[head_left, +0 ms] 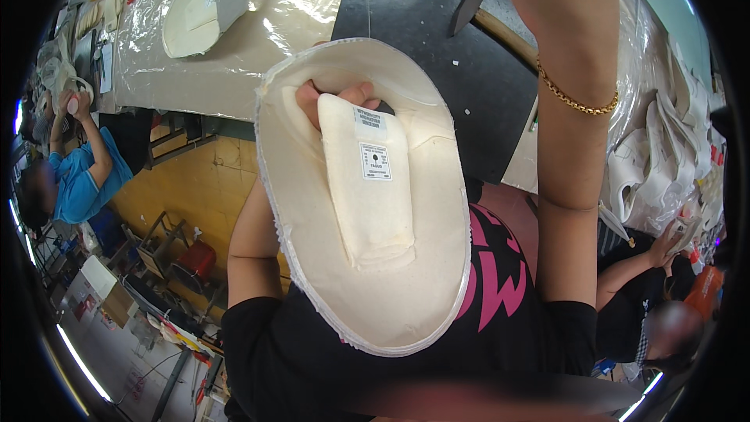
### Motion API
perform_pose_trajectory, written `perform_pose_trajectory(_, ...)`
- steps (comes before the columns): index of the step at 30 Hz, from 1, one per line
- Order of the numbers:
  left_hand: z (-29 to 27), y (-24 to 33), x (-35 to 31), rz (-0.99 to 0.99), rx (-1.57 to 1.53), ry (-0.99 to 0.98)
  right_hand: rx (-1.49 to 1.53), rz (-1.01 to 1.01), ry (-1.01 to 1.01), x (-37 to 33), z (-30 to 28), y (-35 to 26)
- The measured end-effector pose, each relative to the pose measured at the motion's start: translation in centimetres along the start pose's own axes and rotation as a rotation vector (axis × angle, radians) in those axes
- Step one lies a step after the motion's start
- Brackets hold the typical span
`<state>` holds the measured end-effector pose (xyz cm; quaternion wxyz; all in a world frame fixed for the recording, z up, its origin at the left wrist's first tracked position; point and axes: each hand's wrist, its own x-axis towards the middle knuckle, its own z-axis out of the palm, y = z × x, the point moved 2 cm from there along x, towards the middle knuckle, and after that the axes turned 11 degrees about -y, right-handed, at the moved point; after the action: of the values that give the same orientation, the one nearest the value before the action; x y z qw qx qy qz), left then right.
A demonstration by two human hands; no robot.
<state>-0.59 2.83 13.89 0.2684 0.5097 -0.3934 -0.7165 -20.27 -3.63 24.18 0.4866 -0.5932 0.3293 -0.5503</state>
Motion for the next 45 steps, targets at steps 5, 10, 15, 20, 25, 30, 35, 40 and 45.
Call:
perform_pose_trajectory(5, -0.3, -0.1, 0.2, -0.010, 0.011, -0.022, -0.068, -0.061, 0.038, 0.1, 0.0, 0.2)
perform_pose_trajectory(10, -0.4, 0.1, 0.3, -0.022, 0.030, -0.046, -0.027, -0.041, 0.055, -0.3, -0.9, 1.1)
perform_pose_trajectory(15, -0.8, -0.9, 0.3, -0.030, 0.059, -0.023, 0.024, -0.016, 0.080, -1.1, -1.8, 1.6)
perform_pose_trajectory(20, -1.0, -1.5, 0.9, 0.299, 0.262, -0.075, 0.074, 0.010, 0.110, -2.0, -2.1, 1.3)
perform_pose_trajectory(25, -0.5, -1.1, 0.5, 0.015, 0.028, 0.008, 0.124, 0.036, 0.137, -4.6, -1.1, -0.6)
perform_pose_trajectory(30, 0.2, 0.4, -0.3, 0.019, 0.080, 0.051, 0.066, 0.018, 0.099, -5.6, -1.1, -0.1)
perform_pose_trajectory(35, -0.1, 1.0, 0.1, -0.049, 0.063, -0.021, -0.169, 0.048, 0.157, -8.6, -1.2, -0.8)
perform_pose_trajectory(40, -0.3, 0.3, -0.4, -0.061, 0.036, -0.001, -0.095, 0.163, 0.225, -12.4, -1.1, -1.4)
perform_pose_trajectory(45, -1.2, -0.2, -0.4, 0.077, 0.212, -0.098, -0.133, 0.165, 0.129, -14.2, -1.0, -2.3)
